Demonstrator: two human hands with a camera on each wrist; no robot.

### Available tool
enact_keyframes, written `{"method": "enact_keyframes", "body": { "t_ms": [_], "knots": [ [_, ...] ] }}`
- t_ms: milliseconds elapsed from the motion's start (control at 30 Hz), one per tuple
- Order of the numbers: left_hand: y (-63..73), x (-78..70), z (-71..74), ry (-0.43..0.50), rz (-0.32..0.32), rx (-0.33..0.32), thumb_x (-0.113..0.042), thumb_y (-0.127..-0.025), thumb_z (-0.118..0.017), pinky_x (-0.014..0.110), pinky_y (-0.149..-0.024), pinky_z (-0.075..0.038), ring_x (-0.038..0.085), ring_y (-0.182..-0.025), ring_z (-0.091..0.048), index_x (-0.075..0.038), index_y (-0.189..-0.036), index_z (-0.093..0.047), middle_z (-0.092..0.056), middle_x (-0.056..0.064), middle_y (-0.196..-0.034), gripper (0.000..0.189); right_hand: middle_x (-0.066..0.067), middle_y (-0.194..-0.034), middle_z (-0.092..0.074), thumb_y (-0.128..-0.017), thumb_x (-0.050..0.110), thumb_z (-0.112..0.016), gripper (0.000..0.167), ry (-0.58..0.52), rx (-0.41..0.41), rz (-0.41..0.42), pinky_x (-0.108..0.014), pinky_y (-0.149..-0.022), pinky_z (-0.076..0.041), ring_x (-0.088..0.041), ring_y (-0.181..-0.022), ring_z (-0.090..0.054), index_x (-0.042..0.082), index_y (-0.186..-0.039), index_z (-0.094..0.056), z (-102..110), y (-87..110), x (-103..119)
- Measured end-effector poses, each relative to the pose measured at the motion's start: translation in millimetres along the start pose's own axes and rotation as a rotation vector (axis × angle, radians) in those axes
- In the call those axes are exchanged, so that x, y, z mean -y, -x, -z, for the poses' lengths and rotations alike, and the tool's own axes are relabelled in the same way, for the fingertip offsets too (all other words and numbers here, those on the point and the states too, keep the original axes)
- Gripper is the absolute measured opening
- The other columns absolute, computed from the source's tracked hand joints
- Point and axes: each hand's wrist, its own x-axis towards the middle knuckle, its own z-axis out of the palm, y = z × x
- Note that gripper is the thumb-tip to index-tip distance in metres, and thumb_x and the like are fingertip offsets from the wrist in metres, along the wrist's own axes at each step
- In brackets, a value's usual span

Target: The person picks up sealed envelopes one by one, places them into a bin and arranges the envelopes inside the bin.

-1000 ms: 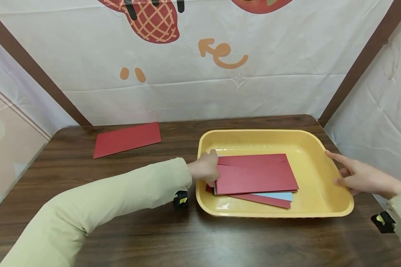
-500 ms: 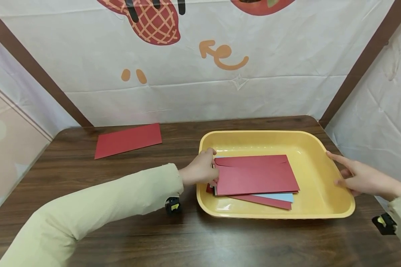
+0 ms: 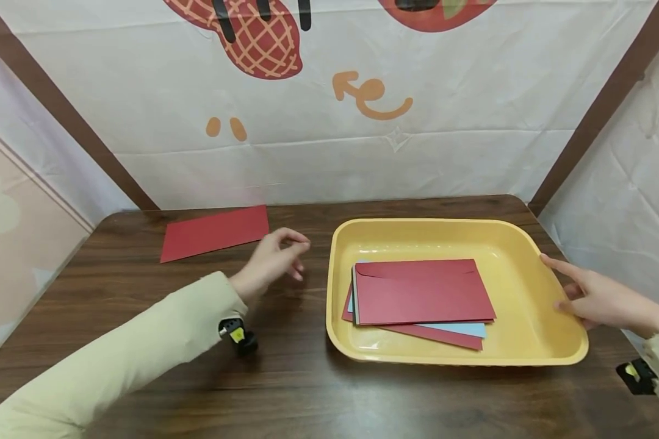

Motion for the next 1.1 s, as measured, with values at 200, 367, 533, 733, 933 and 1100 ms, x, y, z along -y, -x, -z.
{"method": "enact_keyframes", "body": {
  "t_ms": [200,367,533,733,933,1100],
  "knots": [
    [-13.2,35.3,53.1,-0.35,-0.01,-0.117,-0.016,-0.095,-0.051,0.042,-0.084,-0.052,0.03,-0.086,-0.065,0.0,-0.117,-0.055,-0.047,0.021,-0.122,0.028,-0.006,-0.072,-0.058,-0.092,-0.003,-0.055,0.102,0.011,-0.015,-0.021,-0.034,-0.055,-0.057,-0.013,-0.061,-0.068,0.07,-0.121,0.01,-1,1.7,-1],
    [-18.4,61.3,87.1,-0.549,0.049,-0.168,-0.023,-0.096,-0.048,0.05,-0.093,-0.043,0.038,-0.111,-0.048,0.001,-0.127,-0.049,-0.031,0.025,-0.135,0.039,-0.01,-0.078,-0.065,-0.092,-0.004,-0.054,0.102,-0.015,0.003,-0.022,-0.035,-0.055,-0.057,-0.015,-0.062,-0.069,0.071,-0.12,0.009,0,1.2,-3],
    [-24.7,74.2,110.0,-0.681,-0.005,-0.241,-0.021,-0.095,-0.049,0.055,-0.098,-0.038,0.046,-0.124,-0.035,0.007,-0.129,-0.049,-0.029,0.03,-0.138,0.044,-0.011,-0.082,-0.067,-0.093,-0.004,-0.053,0.102,-0.026,0.004,-0.034,-0.036,-0.056,-0.057,-0.016,-0.063,-0.069,0.069,-0.122,0.012,0,1.0,-5],
    [-32.7,81.7,128.6,-0.792,0.072,-0.146,-0.035,-0.096,-0.047,0.062,-0.102,-0.03,0.054,-0.128,-0.023,0.006,-0.146,-0.029,-0.013,0.037,-0.148,0.067,-0.01,-0.08,-0.065,-0.093,-0.005,-0.053,0.102,-0.025,0.001,-0.013,-0.036,-0.056,-0.057,-0.015,-0.063,-0.069,0.07,-0.121,0.01,0,1.6,-3],
    [-36.3,84.0,130.6,-0.857,0.185,0.011,-0.049,-0.098,-0.037,0.065,-0.111,-0.013,0.06,-0.137,-0.001,-0.001,-0.152,-0.011,0.005,0.041,-0.15,0.077,-0.01,-0.078,-0.065,-0.092,-0.005,-0.053,0.102,-0.013,-0.011,0.003,-0.035,-0.055,-0.057,-0.015,-0.062,-0.069,0.07,-0.122,0.009,-1,1.6,-1],
    [-30.3,78.3,120.4,-0.913,0.148,0.108,-0.045,-0.1,-0.037,0.066,-0.111,-0.012,0.06,-0.138,-0.001,-0.001,-0.152,-0.015,-0.001,0.042,-0.15,0.071,-0.01,-0.078,-0.065,-0.093,-0.005,-0.052,0.102,-0.024,-0.014,-0.014,-0.036,-0.055,-0.057,-0.016,-0.062,-0.069,0.068,-0.123,0.012,0,2.0,0]
  ]
}}
